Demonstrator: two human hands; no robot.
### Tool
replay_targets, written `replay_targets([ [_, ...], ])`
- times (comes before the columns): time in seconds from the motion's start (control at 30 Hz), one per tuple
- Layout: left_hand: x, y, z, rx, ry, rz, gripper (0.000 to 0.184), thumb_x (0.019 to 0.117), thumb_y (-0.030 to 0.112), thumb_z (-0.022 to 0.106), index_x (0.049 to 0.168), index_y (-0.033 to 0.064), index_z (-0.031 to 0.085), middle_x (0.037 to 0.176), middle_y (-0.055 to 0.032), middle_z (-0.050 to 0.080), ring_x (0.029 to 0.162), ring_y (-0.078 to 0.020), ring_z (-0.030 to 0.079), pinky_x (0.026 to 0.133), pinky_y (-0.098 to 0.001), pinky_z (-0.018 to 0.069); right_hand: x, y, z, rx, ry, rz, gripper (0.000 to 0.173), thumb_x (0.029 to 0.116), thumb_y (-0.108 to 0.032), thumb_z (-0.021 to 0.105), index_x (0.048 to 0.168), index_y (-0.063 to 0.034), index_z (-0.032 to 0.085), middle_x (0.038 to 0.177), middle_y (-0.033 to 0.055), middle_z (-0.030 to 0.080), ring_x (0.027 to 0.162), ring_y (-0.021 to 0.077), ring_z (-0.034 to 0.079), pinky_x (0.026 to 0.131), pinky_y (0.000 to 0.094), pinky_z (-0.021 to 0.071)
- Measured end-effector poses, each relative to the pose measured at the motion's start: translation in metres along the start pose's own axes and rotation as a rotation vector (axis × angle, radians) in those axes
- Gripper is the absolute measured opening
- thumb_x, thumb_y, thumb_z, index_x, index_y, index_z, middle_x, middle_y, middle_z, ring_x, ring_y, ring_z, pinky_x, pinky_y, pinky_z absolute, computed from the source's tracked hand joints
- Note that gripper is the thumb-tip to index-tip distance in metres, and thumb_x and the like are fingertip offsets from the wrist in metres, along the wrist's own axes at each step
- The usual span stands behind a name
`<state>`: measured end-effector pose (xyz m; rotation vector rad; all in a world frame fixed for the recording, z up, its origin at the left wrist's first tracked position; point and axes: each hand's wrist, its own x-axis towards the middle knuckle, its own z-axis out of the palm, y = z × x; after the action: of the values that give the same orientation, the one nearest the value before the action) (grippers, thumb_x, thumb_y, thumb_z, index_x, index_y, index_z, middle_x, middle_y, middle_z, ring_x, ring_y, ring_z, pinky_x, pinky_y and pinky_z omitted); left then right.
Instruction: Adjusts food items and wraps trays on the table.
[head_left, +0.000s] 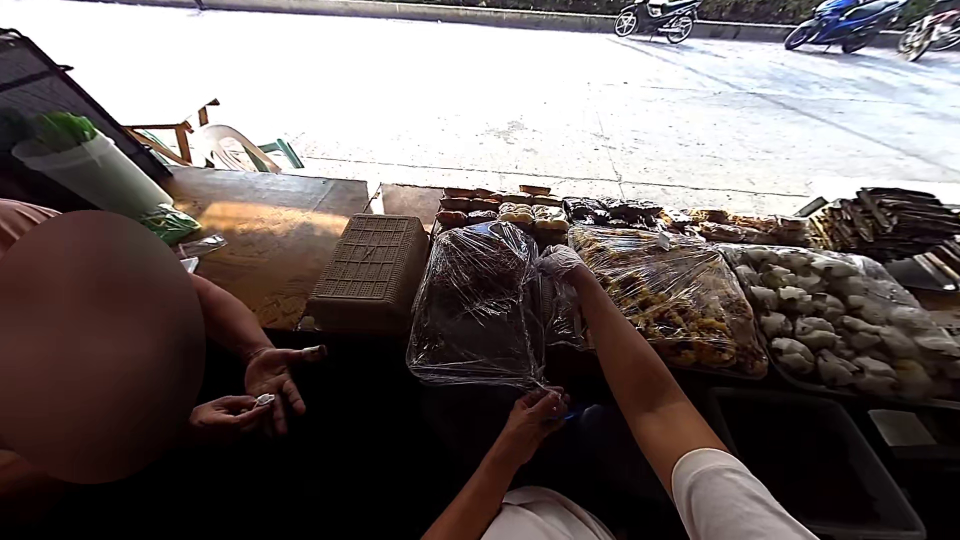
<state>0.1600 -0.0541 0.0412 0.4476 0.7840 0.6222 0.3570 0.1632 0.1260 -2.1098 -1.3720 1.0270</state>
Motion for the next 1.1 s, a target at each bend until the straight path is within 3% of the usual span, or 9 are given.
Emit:
replay_targets([
  [0.07,-0.004,0.003,0.004,-0.125,0.001,-0.039,0.015,0.1064,0.001,0.046,0.104,0.0055,0.061,0.085,-0.0017,0.071,0.073,-0.0087,0.070,0.072,-0.0229,0.0596,0.001,-0.002,-0.009,0.165,0.018,-0.014,0.022,0.0975,-0.011,0.066,0.113,0.0038,0.064,0.098,0.0153,0.067,0.082,0.0185,0.064,0.080,0.0368,0.0540],
  [0.13,-0.006,0.002,0.005,-0.156,-0.036,-0.036,0.018,0.1056,-0.003,0.045,0.102,0.0050,0.061,0.079,0.0000,0.068,0.066,-0.0062,0.066,0.068,-0.0204,0.0578,0.001,-0.005,-0.019,0.236,0.036,-0.033,0.020,0.0941,-0.003,0.067,0.111,0.0067,0.065,0.096,0.0158,0.065,0.080,0.0182,0.061,0.080,0.0368,0.0530],
  [0.23,-0.005,-0.002,0.002,-0.105,-0.076,-0.012,0.021,0.1031,-0.005,0.047,0.099,0.0032,0.066,0.077,0.0002,0.069,0.065,-0.0055,0.065,0.068,-0.0201,0.0570,0.004,-0.009,-0.031,0.107,0.061,-0.088,0.021,0.0948,-0.004,0.067,0.114,0.0054,0.066,0.100,0.0178,0.067,0.083,0.0212,0.063,0.082,0.0398,0.0530],
  [0.33,-0.007,-0.003,-0.001,-0.001,-0.076,0.028,0.021,0.1000,-0.008,0.051,0.093,0.0027,0.068,0.074,0.0000,0.070,0.063,-0.0051,0.065,0.065,-0.0197,0.0565,0.013,-0.009,-0.042,-0.182,0.099,-0.136,0.024,0.0950,-0.011,0.067,0.116,0.0002,0.069,0.111,0.0227,0.069,0.106,0.0358,0.066,0.094,0.0574,0.0484],
  [0.43,-0.007,-0.003,-0.004,0.180,-0.065,0.080,0.017,0.0968,-0.009,0.055,0.093,0.0020,0.068,0.072,0.0019,0.068,0.062,-0.0035,0.063,0.064,-0.0188,0.0544,0.025,-0.003,-0.047,-0.435,0.143,-0.193,0.024,0.0950,-0.015,0.067,0.114,-0.0004,0.070,0.117,0.0246,0.068,0.116,0.0416,0.063,0.097,0.0641,0.0457],
  [0.57,-0.002,-0.007,-0.010,0.491,-0.011,0.185,0.007,0.0910,-0.005,0.064,0.095,-0.0001,0.068,0.072,0.0055,0.065,0.063,0.0002,0.059,0.063,-0.0182,0.0501,0.006,-0.022,-0.039,-0.640,0.159,-0.137,0.035,0.1044,-0.019,0.053,0.132,-0.0003,0.062,0.136,0.0270,0.060,0.130,0.0452,0.055,0.104,0.0661,0.0420],
  [0.7,0.006,-0.018,-0.020,0.644,0.063,0.282,0.005,0.0885,0.000,0.070,0.093,-0.0001,0.072,0.074,0.0044,0.068,0.066,0.0018,0.061,0.068,-0.0190,0.0521,0.016,-0.014,-0.011,-0.704,0.185,-0.208,0.029,0.1038,-0.017,0.054,0.123,-0.0002,0.068,0.128,0.0268,0.065,0.123,0.0459,0.060,0.099,0.0661,0.0467],
  [0.9,0.014,-0.019,-0.033,0.900,0.138,0.267,0.021,0.0966,0.009,0.065,0.110,-0.0069,0.068,0.099,-0.0141,0.070,0.091,-0.0129,0.065,0.088,-0.0301,0.0527,0.018,-0.005,0.007,-0.538,0.145,-0.219,0.033,0.1050,-0.021,0.054,0.129,-0.0022,0.066,0.132,0.0269,0.063,0.127,0.0458,0.057,0.103,0.0673,0.0425],
  [1.1,0.015,-0.007,-0.048,1.183,0.316,0.269,0.028,0.0912,0.014,0.070,0.110,-0.0073,0.070,0.103,-0.0228,0.071,0.101,-0.0318,0.069,0.095,-0.0476,0.0526,0.031,0.003,0.014,-0.496,0.147,-0.202,0.035,0.1054,-0.021,0.053,0.132,-0.0007,0.063,0.134,0.0261,0.062,0.130,0.0433,0.056,0.108,0.0633,0.0413],
])
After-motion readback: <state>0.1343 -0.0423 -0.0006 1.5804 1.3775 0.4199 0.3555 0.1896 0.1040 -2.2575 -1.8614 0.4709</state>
